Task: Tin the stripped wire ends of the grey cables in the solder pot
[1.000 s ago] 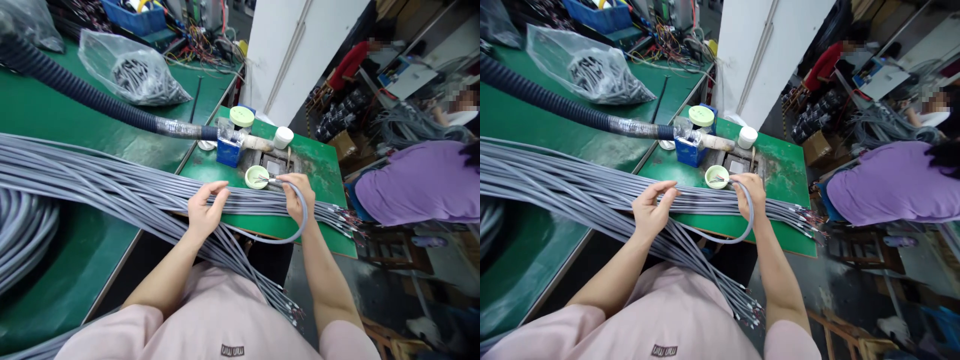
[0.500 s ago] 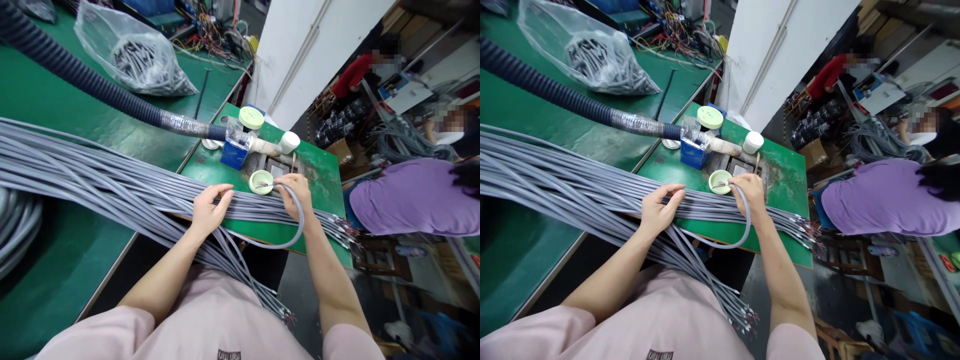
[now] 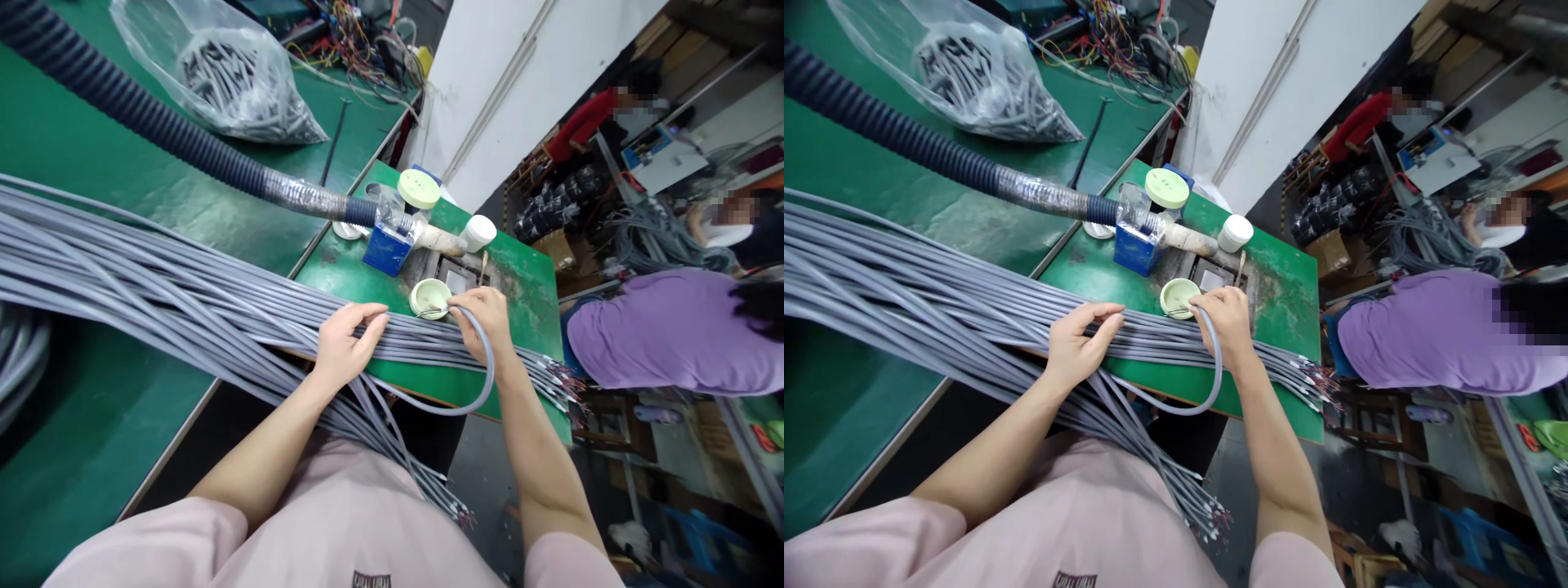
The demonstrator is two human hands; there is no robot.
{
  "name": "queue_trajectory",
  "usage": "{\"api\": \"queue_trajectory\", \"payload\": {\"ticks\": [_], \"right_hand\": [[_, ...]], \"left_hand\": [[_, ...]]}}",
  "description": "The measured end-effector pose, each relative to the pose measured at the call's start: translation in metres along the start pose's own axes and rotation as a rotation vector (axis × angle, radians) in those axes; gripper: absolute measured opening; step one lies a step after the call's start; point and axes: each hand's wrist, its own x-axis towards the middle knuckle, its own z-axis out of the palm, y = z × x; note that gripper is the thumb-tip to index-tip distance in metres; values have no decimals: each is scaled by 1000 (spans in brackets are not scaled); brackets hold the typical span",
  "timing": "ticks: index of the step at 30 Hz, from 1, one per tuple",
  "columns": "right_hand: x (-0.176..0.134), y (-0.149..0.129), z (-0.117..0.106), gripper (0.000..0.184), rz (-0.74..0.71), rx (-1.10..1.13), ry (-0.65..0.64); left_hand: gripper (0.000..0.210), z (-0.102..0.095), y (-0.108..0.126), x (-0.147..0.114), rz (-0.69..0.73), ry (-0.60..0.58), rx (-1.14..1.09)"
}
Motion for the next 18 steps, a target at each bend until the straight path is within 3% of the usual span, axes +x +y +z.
{"api": "queue_trajectory", "payload": {"ticks": [8,18], "right_hand": [[7,3,0,19,-18,-18,-19],[31,26,-29,29,140,-236,83]], "left_hand": [[19,0,0,1,20,-5,7],[18,1,-3,1,24,-7,20]]}}
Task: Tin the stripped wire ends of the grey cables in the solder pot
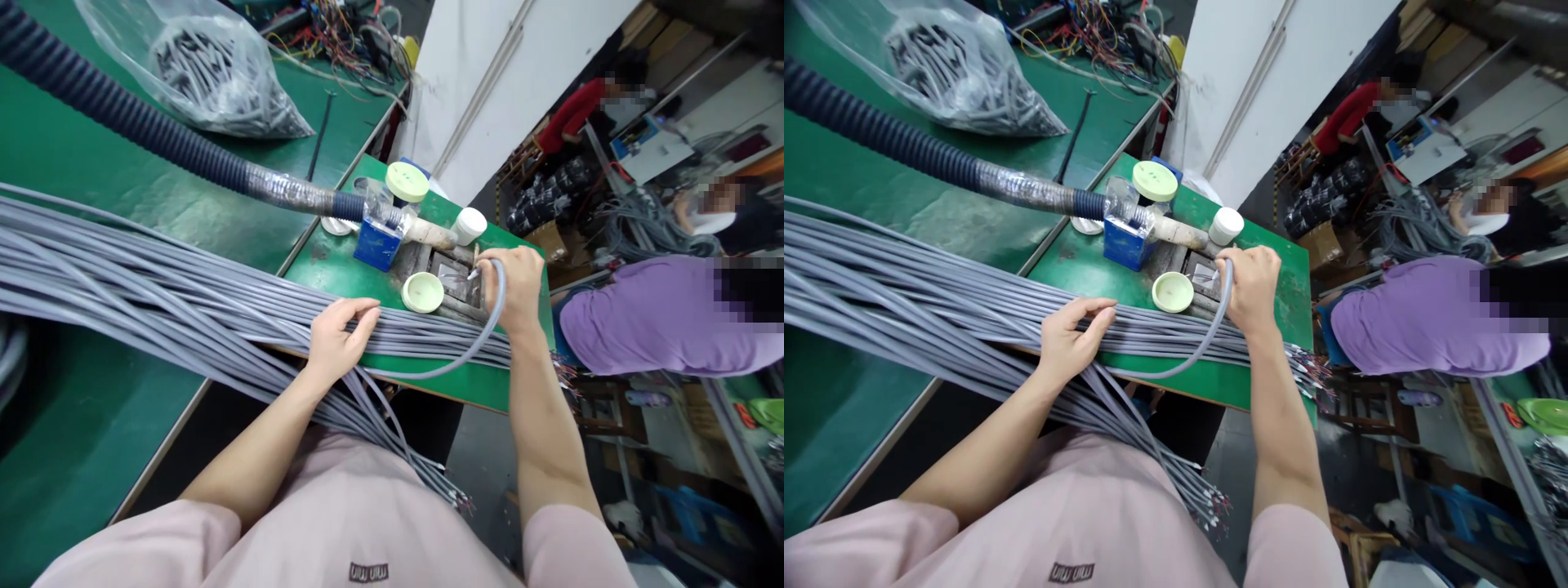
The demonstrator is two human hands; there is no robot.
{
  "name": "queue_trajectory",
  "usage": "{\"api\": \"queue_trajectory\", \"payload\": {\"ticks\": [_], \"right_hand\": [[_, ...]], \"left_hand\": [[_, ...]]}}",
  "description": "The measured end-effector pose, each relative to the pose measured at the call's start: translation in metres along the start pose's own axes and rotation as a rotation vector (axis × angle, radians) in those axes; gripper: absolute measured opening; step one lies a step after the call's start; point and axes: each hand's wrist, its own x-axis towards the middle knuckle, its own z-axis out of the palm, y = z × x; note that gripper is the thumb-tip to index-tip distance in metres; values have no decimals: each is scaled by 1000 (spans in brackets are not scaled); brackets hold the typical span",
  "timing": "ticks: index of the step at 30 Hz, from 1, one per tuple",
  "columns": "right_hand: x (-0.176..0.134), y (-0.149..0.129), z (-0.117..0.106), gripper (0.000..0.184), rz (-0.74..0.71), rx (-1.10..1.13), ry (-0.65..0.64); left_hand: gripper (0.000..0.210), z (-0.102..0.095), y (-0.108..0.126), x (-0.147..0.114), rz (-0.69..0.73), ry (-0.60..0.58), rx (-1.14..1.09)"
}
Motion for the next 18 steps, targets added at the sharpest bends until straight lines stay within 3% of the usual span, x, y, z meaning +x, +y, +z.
{"api": "queue_trajectory", "payload": {"ticks": [8,18], "right_hand": [[4,41,31,28,86,-20,-71],[5,58,56,25,75,-50,-123]], "left_hand": [[19,1,1,2,2,-5,25],[17,2,1,2,23,-9,28]]}}
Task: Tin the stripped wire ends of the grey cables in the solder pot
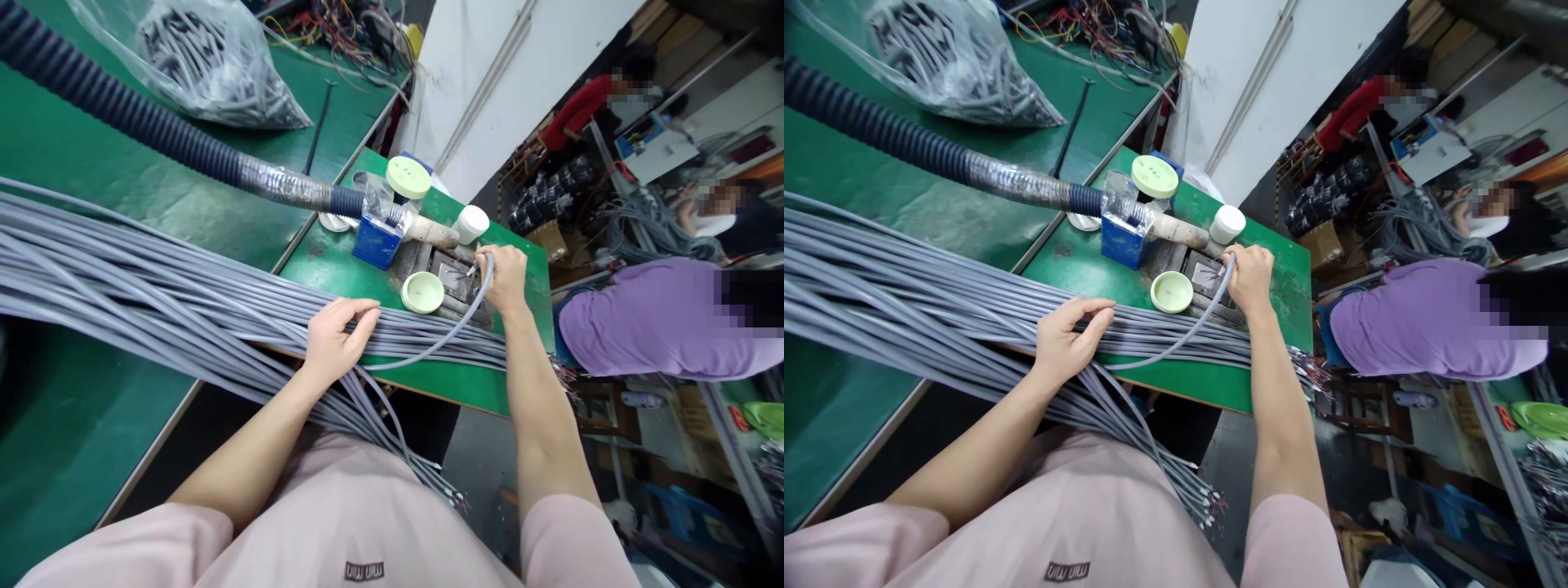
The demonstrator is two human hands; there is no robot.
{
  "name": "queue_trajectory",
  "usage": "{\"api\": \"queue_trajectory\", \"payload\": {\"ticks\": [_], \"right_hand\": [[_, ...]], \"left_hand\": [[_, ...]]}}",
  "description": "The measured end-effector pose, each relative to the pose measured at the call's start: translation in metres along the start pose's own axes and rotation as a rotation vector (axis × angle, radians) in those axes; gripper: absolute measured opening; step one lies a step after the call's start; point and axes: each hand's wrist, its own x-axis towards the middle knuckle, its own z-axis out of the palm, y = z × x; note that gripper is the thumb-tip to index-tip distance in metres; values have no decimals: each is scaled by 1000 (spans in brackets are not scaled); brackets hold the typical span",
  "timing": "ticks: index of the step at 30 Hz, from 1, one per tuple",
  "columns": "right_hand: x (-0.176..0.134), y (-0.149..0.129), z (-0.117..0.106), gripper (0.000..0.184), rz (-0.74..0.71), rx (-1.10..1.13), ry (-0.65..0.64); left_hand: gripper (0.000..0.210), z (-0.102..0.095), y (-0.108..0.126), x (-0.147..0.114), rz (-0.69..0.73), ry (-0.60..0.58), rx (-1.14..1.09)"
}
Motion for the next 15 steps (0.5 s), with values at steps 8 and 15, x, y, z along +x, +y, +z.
{"api": "queue_trajectory", "payload": {"ticks": [8,15], "right_hand": [[4,0,11,25,-8,2,-26],[6,0,15,25,-2,0,-59]], "left_hand": [[16,0,0,1,16,-6,21],[18,0,0,1,21,-12,33]]}}
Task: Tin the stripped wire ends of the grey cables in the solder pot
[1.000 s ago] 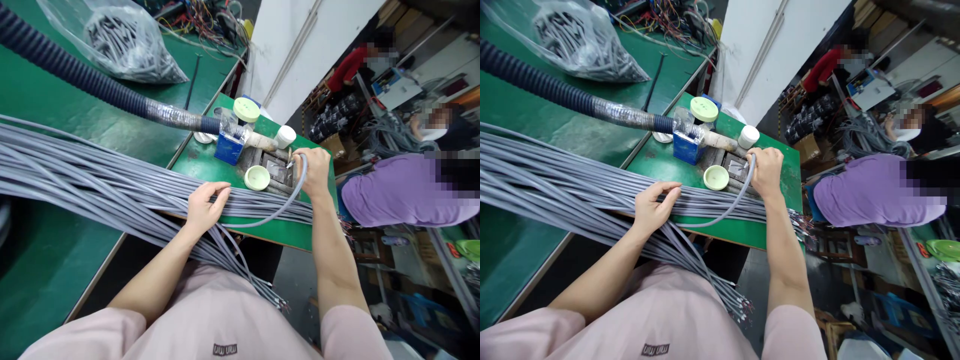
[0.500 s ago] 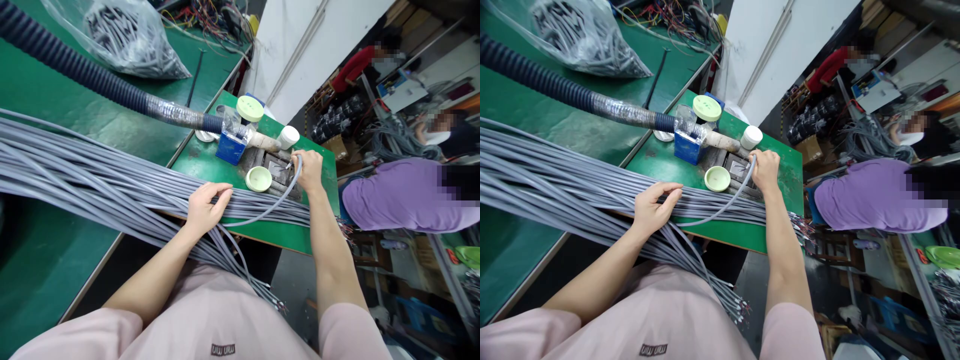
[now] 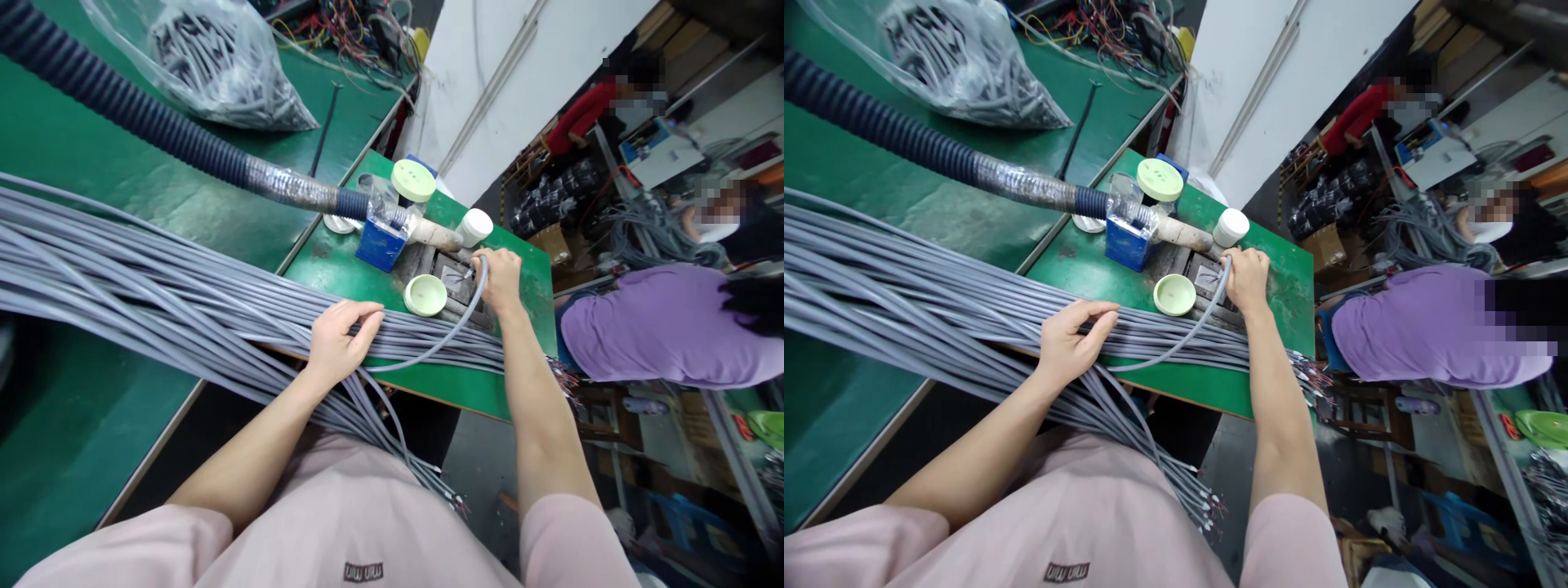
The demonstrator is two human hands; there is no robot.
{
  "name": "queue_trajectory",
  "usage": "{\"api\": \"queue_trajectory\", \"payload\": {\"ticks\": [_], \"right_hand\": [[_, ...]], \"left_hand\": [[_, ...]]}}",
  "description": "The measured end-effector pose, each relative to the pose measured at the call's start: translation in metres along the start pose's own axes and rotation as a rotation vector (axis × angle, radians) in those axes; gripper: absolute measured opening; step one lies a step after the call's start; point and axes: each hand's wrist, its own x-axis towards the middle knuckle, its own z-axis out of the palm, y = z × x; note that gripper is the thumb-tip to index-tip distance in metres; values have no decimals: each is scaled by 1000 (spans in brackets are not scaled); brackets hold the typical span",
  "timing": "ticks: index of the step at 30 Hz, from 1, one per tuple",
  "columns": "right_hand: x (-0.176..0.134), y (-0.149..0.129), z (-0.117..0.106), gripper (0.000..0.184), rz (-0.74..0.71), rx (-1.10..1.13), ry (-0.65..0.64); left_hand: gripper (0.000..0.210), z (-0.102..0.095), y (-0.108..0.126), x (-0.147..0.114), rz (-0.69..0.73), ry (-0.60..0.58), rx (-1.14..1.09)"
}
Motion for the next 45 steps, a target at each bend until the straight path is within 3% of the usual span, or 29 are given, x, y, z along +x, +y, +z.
{"api": "queue_trajectory", "payload": {"ticks": [6,11,14,15,19,21,25,31,45], "right_hand": [[-22,-15,-38,26,-52,52,171],[-80,-48,-87,16,-155,209,338],[-121,-65,-100,27,-208,308,353],[-134,-70,-101,30,-211,324,372],[-180,-90,-94,37,-202,336,392],[-199,-100,-88,38,-178,341,398],[-228,-115,-79,37,-123,396,437],[-250,-119,-72,40,-86,490,461],[-266,-120,-57,38,14,664,459]], "left_hand": [[19,0,-1,-1,3,6,-3],[17,-1,3,-2,-21,37,-71],[18,5,22,-14,-154,-1,-280],[19,10,32,-21,-218,-72,-387],[36,40,68,-53,-500,-576,-882],[47,55,79,-64,-619,-682,-1092],[50,72,86,-72,-763,-670,-1276],[46,72,91,-74,-836,-635,-1264],[42,75,83,-83,-758,-612,-1142]]}}
